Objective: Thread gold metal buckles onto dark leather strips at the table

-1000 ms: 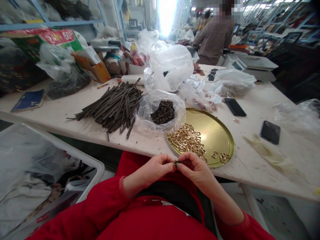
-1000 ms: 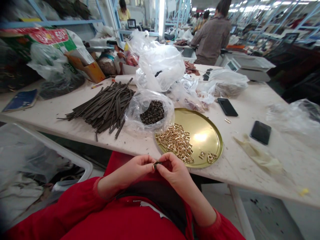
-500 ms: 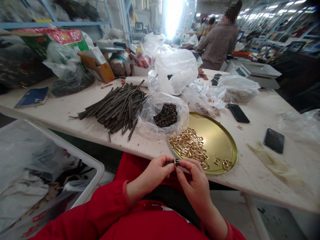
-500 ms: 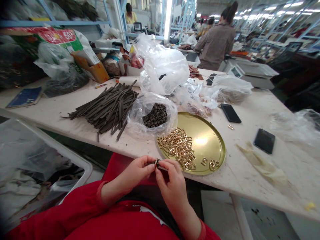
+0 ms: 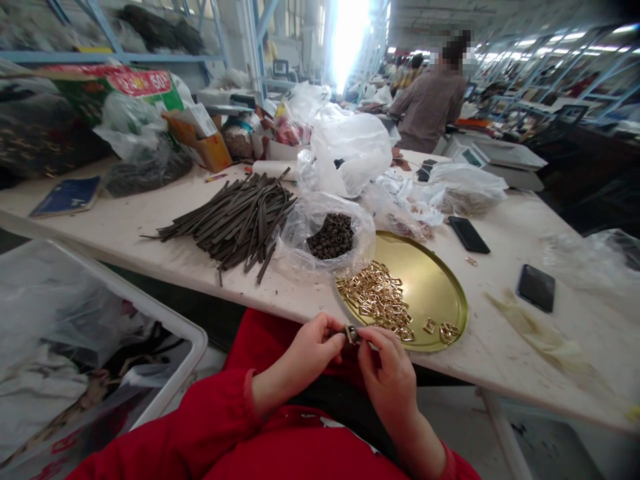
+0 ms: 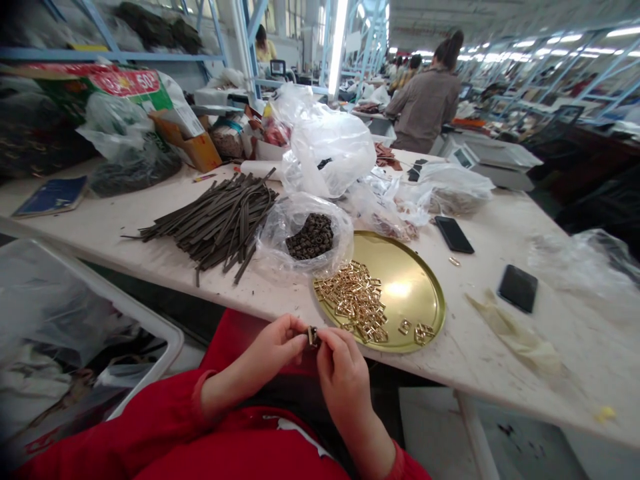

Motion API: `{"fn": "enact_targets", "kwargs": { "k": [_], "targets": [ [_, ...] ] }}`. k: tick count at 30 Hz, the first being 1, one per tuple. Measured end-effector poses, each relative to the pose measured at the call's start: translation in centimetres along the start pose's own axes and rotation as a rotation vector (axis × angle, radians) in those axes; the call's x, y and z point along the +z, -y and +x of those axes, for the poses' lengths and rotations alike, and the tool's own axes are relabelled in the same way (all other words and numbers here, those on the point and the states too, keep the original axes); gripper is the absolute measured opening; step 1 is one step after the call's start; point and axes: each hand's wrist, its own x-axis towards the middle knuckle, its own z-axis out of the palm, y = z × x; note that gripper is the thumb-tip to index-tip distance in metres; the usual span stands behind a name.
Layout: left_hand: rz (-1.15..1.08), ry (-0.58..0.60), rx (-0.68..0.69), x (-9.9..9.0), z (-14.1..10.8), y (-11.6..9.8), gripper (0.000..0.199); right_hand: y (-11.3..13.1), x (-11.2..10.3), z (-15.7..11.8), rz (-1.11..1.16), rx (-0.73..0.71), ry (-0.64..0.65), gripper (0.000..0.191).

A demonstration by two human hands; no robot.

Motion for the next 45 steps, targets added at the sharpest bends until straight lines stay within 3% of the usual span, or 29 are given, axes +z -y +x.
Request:
{"fn": "enact_targets", "kwargs": {
  "k": [5,12,18,21,27,32,34,41,45],
  "targets": [
    [-0.064,-0.008,-0.014,0.2,-0.2,0.5,0.019,0.6,0.0,-0.3,0.076,0.066,0.009,0.025],
    [-0.024,0.021,-0.013,-0.3,-0.2,0.5,0.031,0.5,0.1,-0.1,0.402,0.411,0.086,0.013],
    [-0.017,0.023,-0.031,-0.6,0.1,0.5,0.030,0.2,0.5,0.0,0.602,0.602,0.134,0.013],
    [-0.033,0.027,-0.054,-0.6,0.3,0.5,0.031,-0.2,0.6,-0.1,0.537,0.537,0.119,0.012],
    [-0.071,0.043,-0.107,-0.9,0.8,0.6,0.033,-1.2,0.9,0.0,0.206,0.143,0.096,0.019],
    [-0.099,0.032,-0.164,-0.8,1.1,0.4,0.030,-1.3,1.1,0.3,0.154,0.061,0.098,0.026],
    [-0.105,0.017,-0.168,-0.7,1.1,0.4,0.029,-1.1,1.1,0.5,0.223,0.136,0.103,0.024],
    [-0.082,0.023,-0.154,-1.0,1.3,0.7,0.028,-0.8,0.7,0.9,0.608,0.602,0.235,0.011],
    [-0.044,0.043,-0.116,-1.0,1.3,0.9,0.026,-1.1,0.5,0.8,0.648,0.669,0.283,0.014]
  ]
}}
